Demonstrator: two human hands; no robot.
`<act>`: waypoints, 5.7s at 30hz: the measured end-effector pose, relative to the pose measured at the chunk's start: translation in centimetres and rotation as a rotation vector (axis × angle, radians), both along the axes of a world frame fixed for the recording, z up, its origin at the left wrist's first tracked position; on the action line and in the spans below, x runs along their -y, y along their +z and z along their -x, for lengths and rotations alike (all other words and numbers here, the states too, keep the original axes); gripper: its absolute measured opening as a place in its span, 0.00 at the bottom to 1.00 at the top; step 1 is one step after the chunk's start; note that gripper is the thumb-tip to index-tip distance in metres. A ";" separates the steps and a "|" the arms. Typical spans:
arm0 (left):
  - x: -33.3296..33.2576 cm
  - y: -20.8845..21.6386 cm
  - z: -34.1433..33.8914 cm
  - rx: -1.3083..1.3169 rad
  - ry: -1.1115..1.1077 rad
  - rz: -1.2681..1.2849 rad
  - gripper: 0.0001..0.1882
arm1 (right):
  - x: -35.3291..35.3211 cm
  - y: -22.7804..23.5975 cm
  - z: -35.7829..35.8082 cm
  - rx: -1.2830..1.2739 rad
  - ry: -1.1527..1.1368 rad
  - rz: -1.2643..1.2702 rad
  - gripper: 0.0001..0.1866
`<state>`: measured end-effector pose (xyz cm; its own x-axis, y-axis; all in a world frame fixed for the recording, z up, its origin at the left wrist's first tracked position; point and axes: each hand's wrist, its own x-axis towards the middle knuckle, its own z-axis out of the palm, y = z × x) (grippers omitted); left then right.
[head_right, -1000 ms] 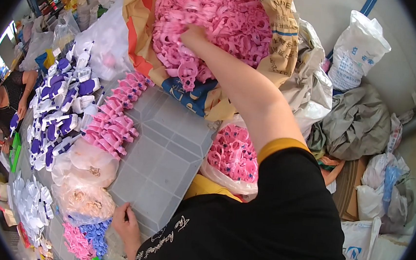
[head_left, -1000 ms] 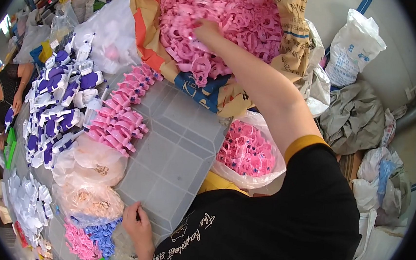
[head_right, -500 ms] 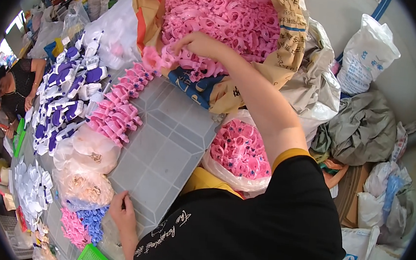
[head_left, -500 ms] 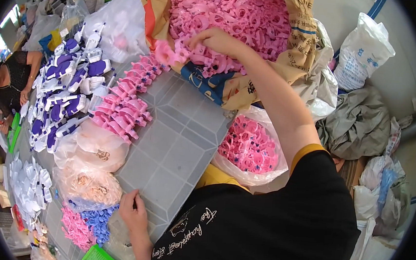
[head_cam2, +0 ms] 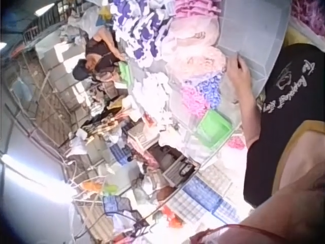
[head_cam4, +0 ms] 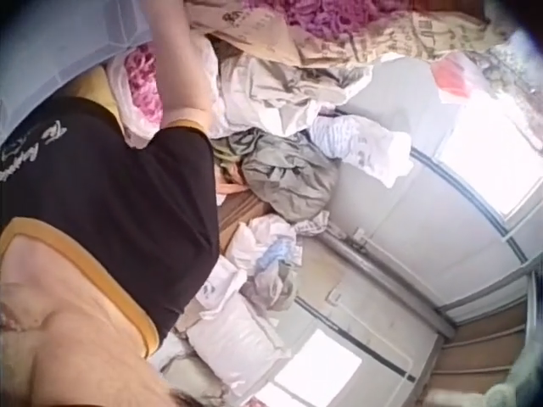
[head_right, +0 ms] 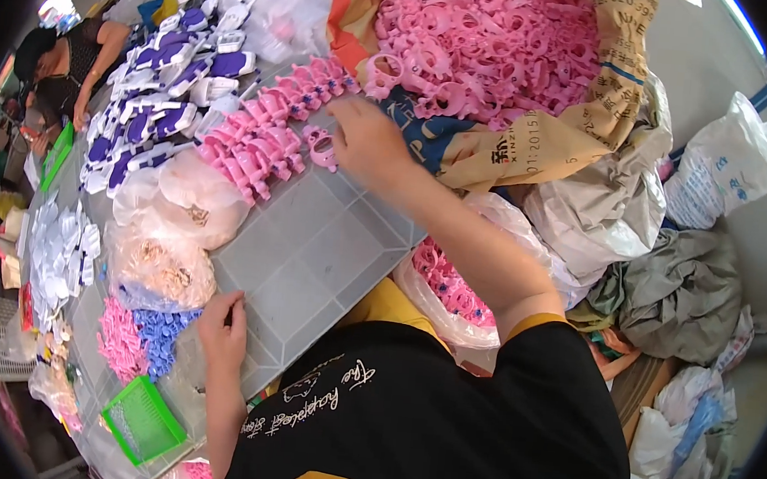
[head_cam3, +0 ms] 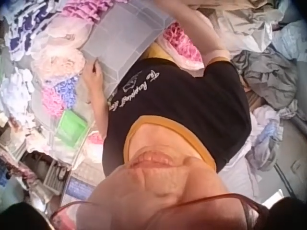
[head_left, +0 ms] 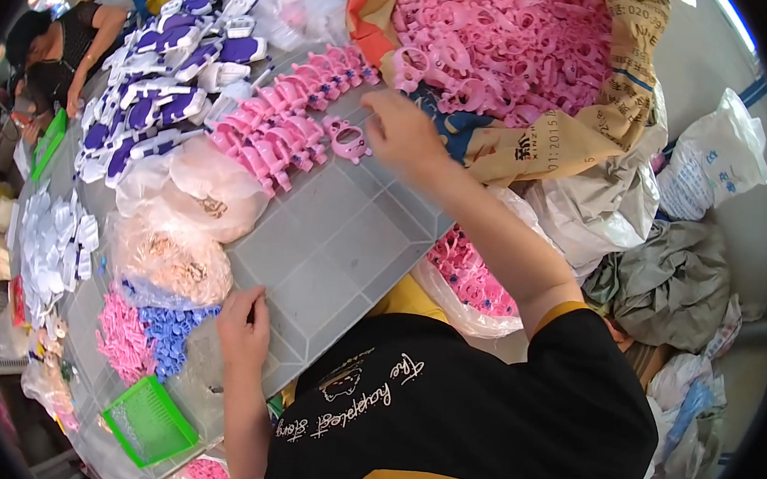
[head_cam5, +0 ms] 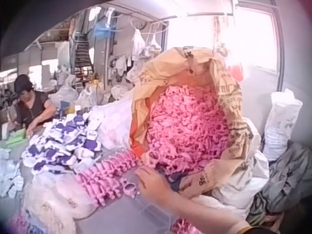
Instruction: Assembling pink plastic toy mirror frames by attaching small blue floral decorations to the bottom.
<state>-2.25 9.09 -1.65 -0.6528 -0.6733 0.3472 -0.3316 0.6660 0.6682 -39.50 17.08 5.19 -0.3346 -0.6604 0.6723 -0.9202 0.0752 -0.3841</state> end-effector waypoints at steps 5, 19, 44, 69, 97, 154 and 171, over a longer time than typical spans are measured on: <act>-0.2 0.1 0.2 -0.021 -0.010 -0.020 0.06 | 1.5 -4.7 -0.9 0.123 -0.170 -0.281 0.26; -2.6 3.0 2.0 0.097 -0.055 -0.014 0.29 | -5.1 -2.8 -9.0 0.739 0.290 -0.347 0.09; -6.7 2.1 -3.2 -0.203 0.674 0.051 0.10 | 1.5 -5.3 -17.2 1.772 0.926 -0.822 0.29; -3.2 4.0 0.3 -0.249 0.624 -0.152 0.08 | 6.5 -7.5 -17.4 1.628 1.298 -0.555 0.27; 3.8 5.2 -1.9 -0.566 0.644 -0.082 0.15 | 8.2 -6.7 -15.1 1.929 1.169 -0.307 0.22; 1.3 4.7 1.4 -0.121 0.375 0.277 0.10 | 7.2 -6.8 -16.1 1.922 1.182 -0.476 0.24; 1.0 4.8 2.5 -0.366 0.434 -0.391 0.07 | 7.1 -6.8 -15.8 1.931 1.167 -0.453 0.18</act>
<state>-4.76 8.10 3.14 -0.1825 -0.9681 0.1718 -0.2211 0.2107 0.9522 -23.74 9.94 -1.61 0.3247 -0.9443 -0.0535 0.6815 0.2728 -0.6790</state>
